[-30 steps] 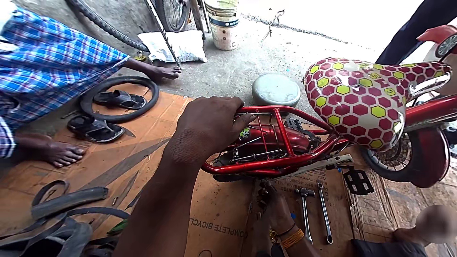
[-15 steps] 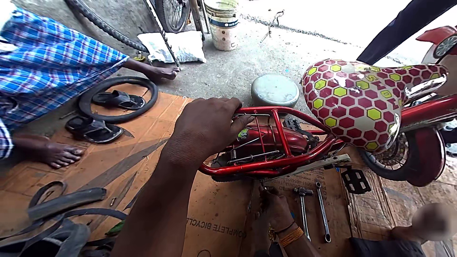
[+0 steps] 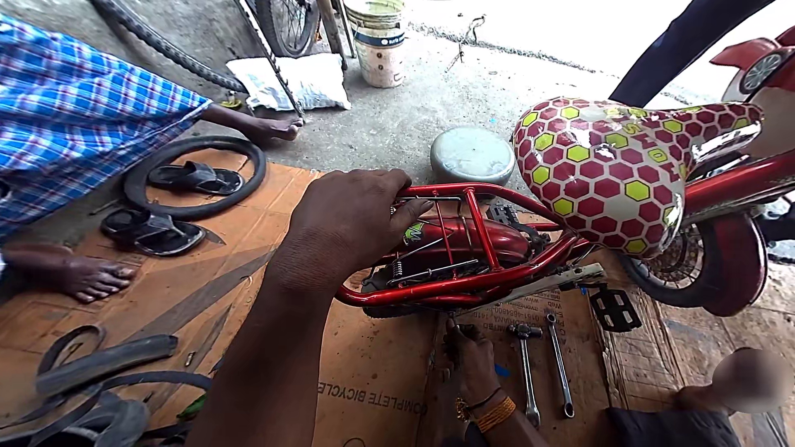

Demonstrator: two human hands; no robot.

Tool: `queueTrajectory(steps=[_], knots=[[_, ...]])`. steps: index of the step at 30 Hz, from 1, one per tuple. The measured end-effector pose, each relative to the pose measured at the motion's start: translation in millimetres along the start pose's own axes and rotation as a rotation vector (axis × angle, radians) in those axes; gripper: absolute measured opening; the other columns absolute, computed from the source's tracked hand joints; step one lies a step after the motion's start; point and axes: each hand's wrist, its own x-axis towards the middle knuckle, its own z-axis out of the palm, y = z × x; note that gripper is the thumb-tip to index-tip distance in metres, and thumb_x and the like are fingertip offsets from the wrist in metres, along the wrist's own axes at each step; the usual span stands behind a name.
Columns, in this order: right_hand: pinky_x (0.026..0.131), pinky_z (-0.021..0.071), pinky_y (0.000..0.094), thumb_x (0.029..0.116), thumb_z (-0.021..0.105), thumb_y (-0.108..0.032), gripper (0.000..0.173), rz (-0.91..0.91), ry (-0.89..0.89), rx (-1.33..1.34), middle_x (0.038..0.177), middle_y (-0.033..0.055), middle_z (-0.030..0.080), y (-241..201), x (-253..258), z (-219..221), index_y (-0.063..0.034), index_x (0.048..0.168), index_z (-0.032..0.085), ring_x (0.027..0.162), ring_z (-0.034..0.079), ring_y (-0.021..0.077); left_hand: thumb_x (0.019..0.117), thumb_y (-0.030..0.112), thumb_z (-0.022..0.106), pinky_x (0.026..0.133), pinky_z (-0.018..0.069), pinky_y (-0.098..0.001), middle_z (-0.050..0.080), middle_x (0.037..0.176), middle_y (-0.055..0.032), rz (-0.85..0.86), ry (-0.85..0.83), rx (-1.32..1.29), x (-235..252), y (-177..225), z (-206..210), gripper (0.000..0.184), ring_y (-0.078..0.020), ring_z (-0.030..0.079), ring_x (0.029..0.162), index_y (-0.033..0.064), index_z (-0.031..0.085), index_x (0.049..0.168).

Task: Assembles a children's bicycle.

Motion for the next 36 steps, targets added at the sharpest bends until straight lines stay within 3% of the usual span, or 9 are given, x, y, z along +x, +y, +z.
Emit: queueTrajectory(steps=[4, 11, 16, 19, 22, 26, 28, 31, 36], knots=[[0.055, 0.0572, 0.0303, 0.1100, 0.049, -0.025, 0.032, 0.132, -0.140, 0.115, 0.077, 0.0137, 0.067, -2, 3, -5, 0.0046, 0.109, 0.061, 0.063, 0.067, 0.0195, 0.1036, 0.063, 0.039, 0.078, 0.0533, -0.0571, 0.074, 0.106, -0.0035, 0.000, 0.015, -0.010, -1, 0, 1, 0.055, -0.0263, 0.071, 0.098, 0.0214, 0.068, 0.124], [0.060, 0.0542, 0.0338, 0.1102, 0.019, -0.056, 0.070, 0.316, -0.214, 0.091, 0.079, 0.0119, 0.067, -6, 1, -9, -0.0014, 0.106, 0.064, 0.067, 0.065, 0.0219, 0.1034, 0.064, 0.040, 0.080, 0.0534, -0.0564, 0.074, 0.106, -0.0027, -0.007, 0.013, -0.010, -1, 0, 1, 0.054, -0.0252, 0.071, 0.099, 0.0221, 0.068, 0.124], [0.049, 0.0508, 0.0260, 0.1118, 0.039, -0.036, 0.046, 0.274, -0.151, 0.150, 0.072, 0.0087, 0.065, -6, 1, -9, 0.0002, 0.099, 0.064, 0.056, 0.061, 0.0148, 0.1034, 0.064, 0.040, 0.082, 0.0534, -0.0560, 0.074, 0.108, -0.0024, -0.001, 0.010, -0.011, -1, 0, 1, 0.054, -0.0249, 0.071, 0.101, 0.0221, 0.068, 0.125], [0.048, 0.0506, 0.0251, 0.1032, 0.062, -0.016, 0.019, 0.171, -0.078, 0.167, 0.074, 0.0102, 0.063, -3, 3, -8, 0.0017, 0.099, 0.062, 0.056, 0.059, 0.0144, 0.1036, 0.063, 0.041, 0.081, 0.0535, -0.0565, 0.074, 0.108, -0.0039, 0.002, 0.013, -0.003, -1, 0, 1, 0.054, -0.0259, 0.071, 0.101, 0.0208, 0.068, 0.124], [0.049, 0.0500, 0.0259, 0.0961, 0.071, -0.009, 0.017, 0.088, -0.048, 0.135, 0.073, 0.0128, 0.063, -1, 4, -5, 0.0033, 0.096, 0.059, 0.056, 0.059, 0.0159, 0.1041, 0.062, 0.041, 0.080, 0.0536, -0.0563, 0.074, 0.108, -0.0039, 0.002, 0.018, -0.006, -3, 2, -1, 0.053, -0.0260, 0.071, 0.099, 0.0204, 0.068, 0.125], [0.049, 0.0509, 0.0260, 0.1008, 0.066, -0.015, 0.020, 0.092, -0.021, 0.127, 0.073, 0.0128, 0.065, -1, 0, -1, 0.0034, 0.098, 0.060, 0.056, 0.061, 0.0166, 0.1046, 0.059, 0.044, 0.076, 0.0530, -0.0571, 0.074, 0.105, -0.0041, 0.002, 0.036, -0.024, -4, 4, -1, 0.049, -0.0271, 0.071, 0.096, 0.0199, 0.068, 0.123], [0.050, 0.0514, 0.0276, 0.1105, 0.046, -0.033, 0.040, 0.183, -0.086, 0.135, 0.073, 0.0111, 0.065, -2, 0, -2, 0.0026, 0.102, 0.063, 0.057, 0.062, 0.0171, 0.1040, 0.061, 0.042, 0.077, 0.0534, -0.0562, 0.074, 0.105, -0.0030, -0.001, 0.028, -0.007, -2, 1, 0, 0.051, -0.0256, 0.071, 0.096, 0.0215, 0.068, 0.122], [0.052, 0.0526, 0.0297, 0.1116, 0.026, -0.049, 0.063, 0.260, -0.177, 0.128, 0.074, 0.0106, 0.066, -4, 1, -5, 0.0005, 0.105, 0.065, 0.060, 0.063, 0.0186, 0.1033, 0.064, 0.040, 0.080, 0.0538, -0.0561, 0.074, 0.106, -0.0027, -0.005, 0.013, -0.002, 0, 0, 1, 0.055, -0.0251, 0.072, 0.099, 0.0224, 0.068, 0.124], [0.057, 0.0544, 0.0308, 0.1103, 0.046, -0.032, 0.034, 0.187, -0.131, 0.134, 0.086, 0.0110, 0.065, -1, 8, -7, -0.0029, 0.121, 0.060, 0.069, 0.065, 0.0196, 0.1036, 0.063, 0.040, 0.081, 0.0537, -0.0569, 0.074, 0.107, -0.0044, -0.006, 0.005, -0.001, -1, 0, 0, 0.055, -0.0269, 0.071, 0.100, 0.0209, 0.068, 0.125]])
